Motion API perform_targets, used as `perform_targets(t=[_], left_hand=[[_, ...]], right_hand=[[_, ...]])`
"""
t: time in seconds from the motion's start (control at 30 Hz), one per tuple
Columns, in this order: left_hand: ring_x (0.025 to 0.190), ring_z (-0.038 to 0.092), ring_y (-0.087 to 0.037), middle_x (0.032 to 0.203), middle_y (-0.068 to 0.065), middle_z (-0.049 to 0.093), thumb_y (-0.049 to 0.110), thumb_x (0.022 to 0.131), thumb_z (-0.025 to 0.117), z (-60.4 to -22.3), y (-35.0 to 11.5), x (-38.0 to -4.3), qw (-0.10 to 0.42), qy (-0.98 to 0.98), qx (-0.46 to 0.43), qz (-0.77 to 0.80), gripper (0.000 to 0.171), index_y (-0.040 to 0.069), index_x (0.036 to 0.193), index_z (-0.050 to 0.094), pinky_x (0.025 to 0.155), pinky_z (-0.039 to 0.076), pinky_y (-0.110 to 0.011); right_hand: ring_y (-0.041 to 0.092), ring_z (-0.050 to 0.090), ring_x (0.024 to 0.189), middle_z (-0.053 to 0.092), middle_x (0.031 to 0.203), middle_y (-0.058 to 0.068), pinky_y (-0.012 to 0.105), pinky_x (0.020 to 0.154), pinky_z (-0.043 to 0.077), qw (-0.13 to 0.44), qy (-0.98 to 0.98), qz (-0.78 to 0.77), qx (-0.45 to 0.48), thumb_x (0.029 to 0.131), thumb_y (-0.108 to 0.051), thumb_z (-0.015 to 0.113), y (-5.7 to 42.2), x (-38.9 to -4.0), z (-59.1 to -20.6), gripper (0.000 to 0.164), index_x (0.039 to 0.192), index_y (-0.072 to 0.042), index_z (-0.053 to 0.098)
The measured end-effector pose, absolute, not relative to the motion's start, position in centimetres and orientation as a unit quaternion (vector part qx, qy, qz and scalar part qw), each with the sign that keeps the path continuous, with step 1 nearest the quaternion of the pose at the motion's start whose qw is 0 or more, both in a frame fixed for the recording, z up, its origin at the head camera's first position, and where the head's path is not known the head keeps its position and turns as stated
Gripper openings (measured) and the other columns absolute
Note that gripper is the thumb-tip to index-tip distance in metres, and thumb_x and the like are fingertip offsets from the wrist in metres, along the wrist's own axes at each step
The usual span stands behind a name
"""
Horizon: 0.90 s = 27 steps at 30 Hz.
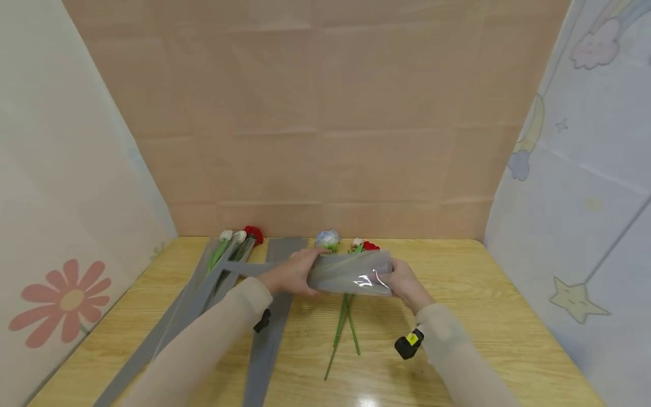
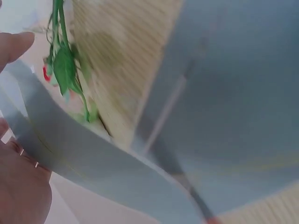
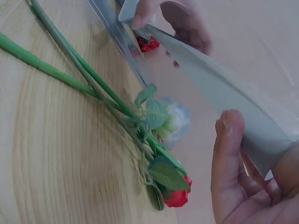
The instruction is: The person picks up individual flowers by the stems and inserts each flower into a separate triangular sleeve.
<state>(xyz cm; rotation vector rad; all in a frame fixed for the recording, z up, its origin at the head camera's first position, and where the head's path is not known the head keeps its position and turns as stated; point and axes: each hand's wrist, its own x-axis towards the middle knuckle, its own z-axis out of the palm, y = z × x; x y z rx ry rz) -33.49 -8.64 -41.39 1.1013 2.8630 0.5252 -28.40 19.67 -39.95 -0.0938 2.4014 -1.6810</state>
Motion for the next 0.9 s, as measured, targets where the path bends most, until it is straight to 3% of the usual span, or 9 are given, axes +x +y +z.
perform_targets(t=[0.23, 0.4, 0.7, 0.9], left_hand=[[0.136, 0.034, -0.030, 0.151, -0.010, 0.035, 0.040, 0.069, 0.085, -41.7, -10.6, -34.0, 0.008, 0.938, 0.328, 0.115, 0.109, 0.016, 0.153, 0.019, 0.112, 0.026, -0.050], [0.128, 0.041, -0.025, 0.142, -0.007, 0.042, 0.037, 0.067, 0.087, -42.5, -11.2, -34.3, -0.028, 0.941, 0.333, 0.051, 0.112, 0.017, 0.153, 0.019, 0.106, 0.033, -0.044], [0.122, 0.047, -0.028, 0.138, -0.007, 0.053, 0.024, 0.074, 0.078, -41.0, -13.8, -34.8, 0.018, 0.943, 0.317, 0.095, 0.072, 0.011, 0.138, 0.049, 0.103, 0.033, -0.048], [0.108, 0.052, -0.027, 0.122, -0.005, 0.064, 0.017, 0.073, 0.080, -40.2, -15.7, -35.1, 0.044, 0.948, 0.287, 0.133, 0.057, 0.011, 0.125, 0.058, 0.100, 0.037, -0.048]], right_hand=[[0.012, 0.066, 0.084, 0.065, 0.105, 0.007, 0.029, 0.074, 0.057, 0.126, 0.775, -0.619, -0.024, 0.092, -0.014, 0.066, 20.6, -28.7, -40.0, 0.061, 0.139, 0.010, 0.036], [0.012, 0.066, 0.087, 0.064, 0.106, 0.005, 0.031, 0.078, 0.057, 0.144, 0.753, -0.641, -0.020, 0.091, -0.015, 0.068, 20.6, -28.8, -40.0, 0.066, 0.142, 0.008, 0.032], [0.008, 0.064, 0.083, 0.064, 0.100, 0.000, 0.026, 0.073, 0.055, 0.135, 0.766, -0.628, -0.012, 0.089, -0.019, 0.070, 21.6, -29.1, -40.7, 0.072, 0.143, 0.010, 0.031], [0.009, 0.064, 0.083, 0.065, 0.094, -0.004, 0.029, 0.076, 0.055, 0.146, 0.754, -0.641, -0.015, 0.092, -0.018, 0.068, 22.4, -29.1, -41.1, 0.066, 0.140, 0.010, 0.033]])
